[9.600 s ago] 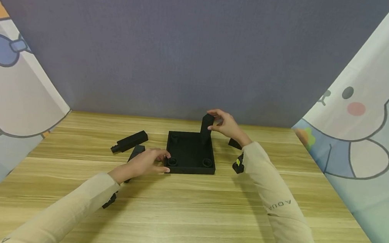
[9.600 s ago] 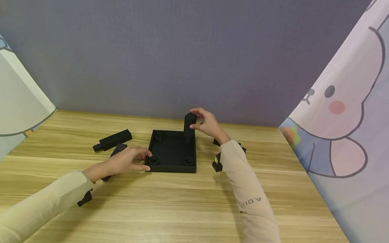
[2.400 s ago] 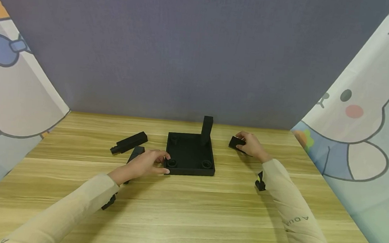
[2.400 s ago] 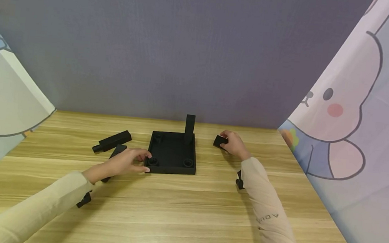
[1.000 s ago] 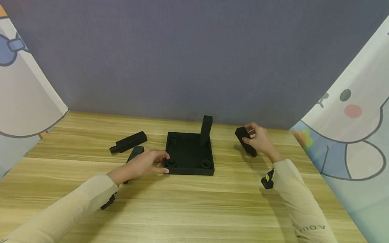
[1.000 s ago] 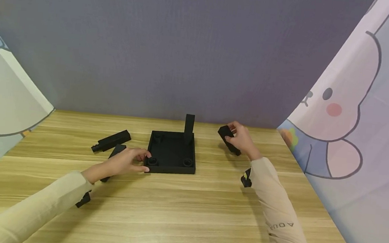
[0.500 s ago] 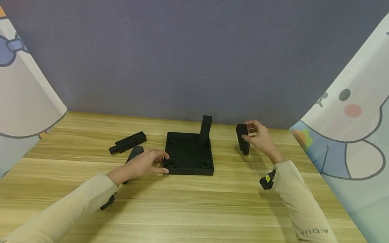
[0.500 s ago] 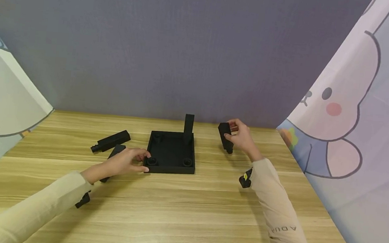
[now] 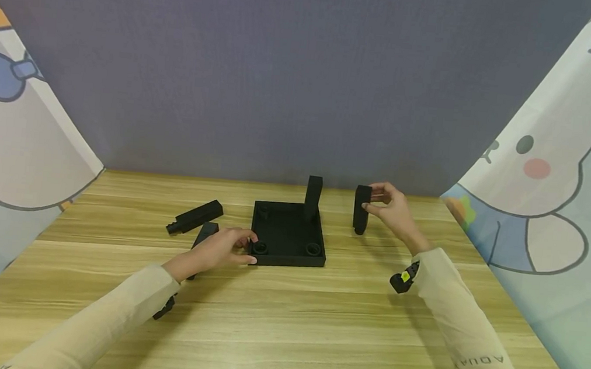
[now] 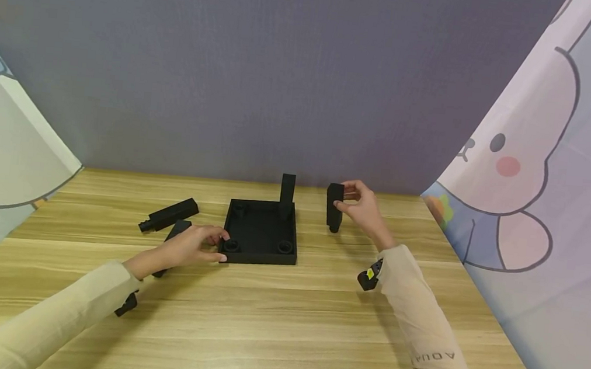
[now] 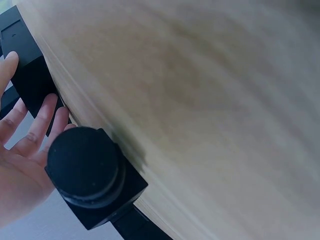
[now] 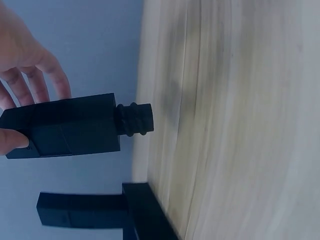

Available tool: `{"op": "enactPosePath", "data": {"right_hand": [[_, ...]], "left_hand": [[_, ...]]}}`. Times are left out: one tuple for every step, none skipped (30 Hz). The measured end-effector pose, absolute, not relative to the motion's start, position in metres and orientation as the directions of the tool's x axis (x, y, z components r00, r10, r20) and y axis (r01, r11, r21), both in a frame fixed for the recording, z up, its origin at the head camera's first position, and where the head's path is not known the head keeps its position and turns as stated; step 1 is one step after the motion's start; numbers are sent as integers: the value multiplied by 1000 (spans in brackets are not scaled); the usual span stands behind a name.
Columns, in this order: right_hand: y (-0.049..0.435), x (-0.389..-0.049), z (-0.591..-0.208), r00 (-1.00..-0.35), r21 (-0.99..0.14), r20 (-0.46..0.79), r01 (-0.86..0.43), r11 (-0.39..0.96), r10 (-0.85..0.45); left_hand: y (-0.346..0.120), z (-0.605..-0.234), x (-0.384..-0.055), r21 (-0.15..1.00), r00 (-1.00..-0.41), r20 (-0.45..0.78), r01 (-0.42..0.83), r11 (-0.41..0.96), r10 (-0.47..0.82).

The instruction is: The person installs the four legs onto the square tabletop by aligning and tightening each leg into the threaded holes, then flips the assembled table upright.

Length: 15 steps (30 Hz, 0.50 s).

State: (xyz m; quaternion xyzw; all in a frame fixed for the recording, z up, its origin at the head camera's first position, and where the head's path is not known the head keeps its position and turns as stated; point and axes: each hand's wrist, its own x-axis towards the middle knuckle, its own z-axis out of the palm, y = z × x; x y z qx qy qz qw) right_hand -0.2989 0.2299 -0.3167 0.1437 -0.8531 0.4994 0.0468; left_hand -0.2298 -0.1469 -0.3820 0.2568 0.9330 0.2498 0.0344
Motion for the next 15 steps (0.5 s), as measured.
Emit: {"op": "enactPosePath", "data": {"right_hand": [[229,-300,-318,-955,-844,225,-291,451,-196],[229,-301,-320,-955,-848,226,-291,443,-195],[228,-301,-321,-954,-852,227,-292,434,-196],[227,-302,-322,-952,-854,230,-296,429,-200],[226,-302,-323,-950,-854,236,-303,423,-205],[225,-301,-324,-948,-856,239,-307,416,-208],[224,-301,-325,-947,-859,241,-310,407,-212],[223,-300,-326,-946,-864,242,-312,395,-217],[222,-300,-326,-944,-868,244,-315,385,-221],[220,-299,-327,-943,-869,246,-317,379,-225],[219,-299,-327,-941,-871,247,-320,373,-230],[218,-298,-327,-940,-874,247,-320,365,-234],[216,-298,-328,-939,-877,248,-322,355,-239],[215,-297,-328,-937,-880,249,-324,347,-244],[213,-296,-328,-936,-882,251,-326,340,-247]], "left_hand": [[-147,-382,-230,483,-866,65,462,743,496],[-147,-382,-230,484,-866,65,462,743,496],[-147,-382,-230,484,-866,65,461,743,495],[-147,-382,-230,484,-866,65,462,744,495],[-147,-382,-230,483,-867,66,461,744,495],[-147,-382,-230,485,-867,65,460,744,494],[-147,-382,-230,484,-867,65,460,744,494],[-147,-382,-230,485,-867,65,460,744,494],[-147,-382,-230,485,-867,65,461,744,494],[-147,-382,-230,485,-866,66,462,743,495],[-147,-382,-230,485,-866,67,463,742,496],[-147,-382,-230,485,-865,69,464,741,497],[-147,-382,-230,485,-864,70,466,740,498],[-147,-382,-230,486,-864,71,467,739,499],[-147,-382,-230,485,-863,72,468,739,500]]}}
